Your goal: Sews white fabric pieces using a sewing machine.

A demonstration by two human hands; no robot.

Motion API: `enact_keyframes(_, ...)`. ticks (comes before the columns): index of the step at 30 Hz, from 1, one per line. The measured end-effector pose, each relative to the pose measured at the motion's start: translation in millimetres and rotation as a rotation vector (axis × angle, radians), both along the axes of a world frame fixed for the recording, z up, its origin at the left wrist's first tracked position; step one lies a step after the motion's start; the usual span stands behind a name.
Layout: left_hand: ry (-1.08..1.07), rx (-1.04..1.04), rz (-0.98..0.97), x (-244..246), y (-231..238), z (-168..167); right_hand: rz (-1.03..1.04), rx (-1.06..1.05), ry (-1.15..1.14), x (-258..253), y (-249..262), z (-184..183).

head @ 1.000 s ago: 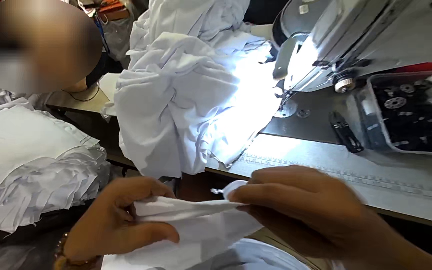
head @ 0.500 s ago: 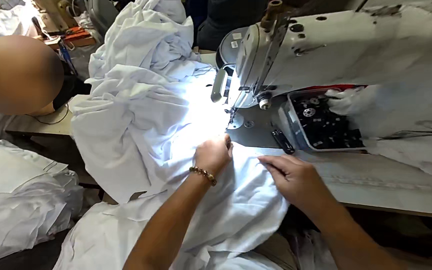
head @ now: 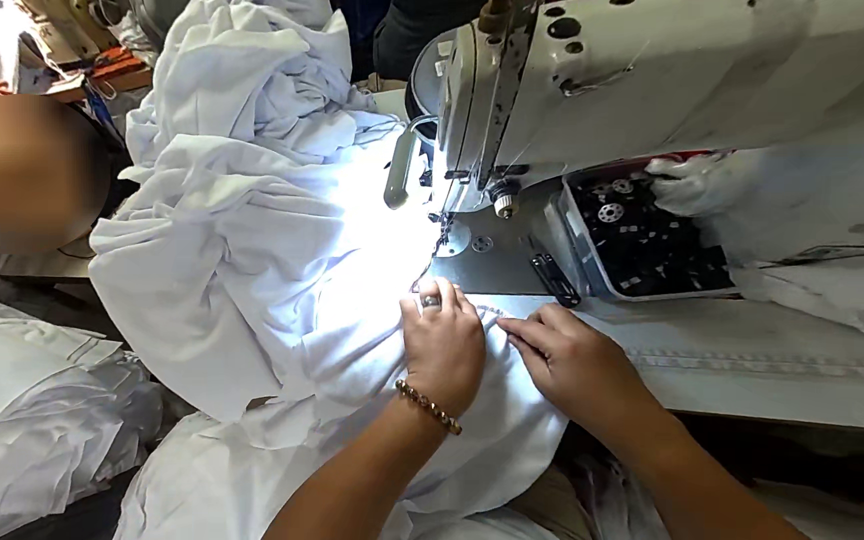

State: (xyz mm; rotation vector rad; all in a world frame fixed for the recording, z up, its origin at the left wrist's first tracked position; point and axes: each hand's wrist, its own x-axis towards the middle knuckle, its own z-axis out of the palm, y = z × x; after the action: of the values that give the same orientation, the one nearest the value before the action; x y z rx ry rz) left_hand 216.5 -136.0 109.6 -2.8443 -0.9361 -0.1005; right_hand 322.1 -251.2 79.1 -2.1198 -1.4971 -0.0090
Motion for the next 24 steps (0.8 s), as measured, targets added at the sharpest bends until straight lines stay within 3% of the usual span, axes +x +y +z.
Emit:
enact_keyframes(2,-0.133,0.046,-0.021,-6.8,-4.9,-7.5,-0.003,0.017,0.005,0.6,0.5,-1.5)
enact_keyframes(5,-0.276,-0.076,-0.010,-15.3,-10.9,-12.2,-0.002,0.014,0.017,1.6,0.0,-2.2)
enact_keyframes(10,-0.319,-0.124,0.008,-16.7,-4.7,-13.5,-0.001,0.018,0.033,2.9,1.1,-0.6)
enact_keyframes(12,-0.358,-0.123,-0.001,-2.3,23.2,-10.4,-0.006,0.009,0.043,2.5,1.6,0.8)
enact_keyframes(17,-0.182,-0.347,0.064,33.4,90.6,-6.8,-0.012,0.027,0.035,1.9,1.2,-1.6)
enact_keyframes(24,-0.283,-0.208,0.062,23.5,78.8,-19.6,-0.006,0.034,0.045,5.2,1.7,-5.2)
